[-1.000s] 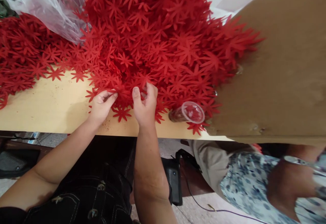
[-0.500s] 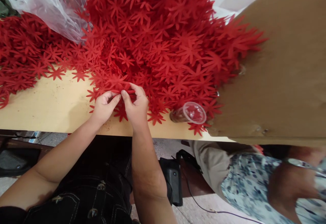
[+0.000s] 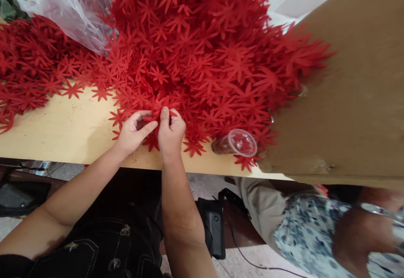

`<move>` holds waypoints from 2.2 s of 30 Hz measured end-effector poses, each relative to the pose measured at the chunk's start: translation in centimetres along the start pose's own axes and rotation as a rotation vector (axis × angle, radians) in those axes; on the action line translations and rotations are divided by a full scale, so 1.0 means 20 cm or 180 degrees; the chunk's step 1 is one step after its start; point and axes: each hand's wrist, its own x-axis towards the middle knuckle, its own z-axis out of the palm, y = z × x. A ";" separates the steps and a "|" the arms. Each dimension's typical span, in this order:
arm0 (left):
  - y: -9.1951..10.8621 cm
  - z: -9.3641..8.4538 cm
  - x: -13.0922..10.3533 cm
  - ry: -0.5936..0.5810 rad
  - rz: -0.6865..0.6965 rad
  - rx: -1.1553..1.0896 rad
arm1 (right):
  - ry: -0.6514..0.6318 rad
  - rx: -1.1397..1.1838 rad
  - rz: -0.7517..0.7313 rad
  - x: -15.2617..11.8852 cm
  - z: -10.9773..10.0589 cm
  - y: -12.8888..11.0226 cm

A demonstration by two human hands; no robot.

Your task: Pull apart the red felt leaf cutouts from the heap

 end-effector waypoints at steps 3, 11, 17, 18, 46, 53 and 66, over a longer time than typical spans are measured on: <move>0.00 0.00 0.01 0.0111 -0.0002 0.0096 | 0.0019 0.0166 -0.0190 0.00 0.02 0.02; 0.01 -0.02 0.00 0.0398 -0.0089 0.0386 | 0.0720 0.0298 0.0155 0.06 -0.03 0.08; 0.00 -0.01 0.01 0.0420 -0.0102 0.0196 | 0.0944 0.0151 0.0210 0.11 -0.09 0.15; 0.00 -0.01 0.01 0.0422 -0.0100 0.0213 | 0.0896 0.0217 0.0224 0.12 -0.09 0.16; 0.01 -0.02 0.01 0.0501 -0.0235 0.0067 | 0.0269 -0.0176 -0.0094 0.11 -0.12 0.13; -0.03 -0.02 0.03 0.0198 0.0021 0.0083 | -0.0942 0.0154 0.0182 0.03 -0.07 0.04; 0.03 0.00 0.00 0.0366 -0.0088 -0.0033 | -0.0373 0.0117 0.0276 0.01 -0.05 0.04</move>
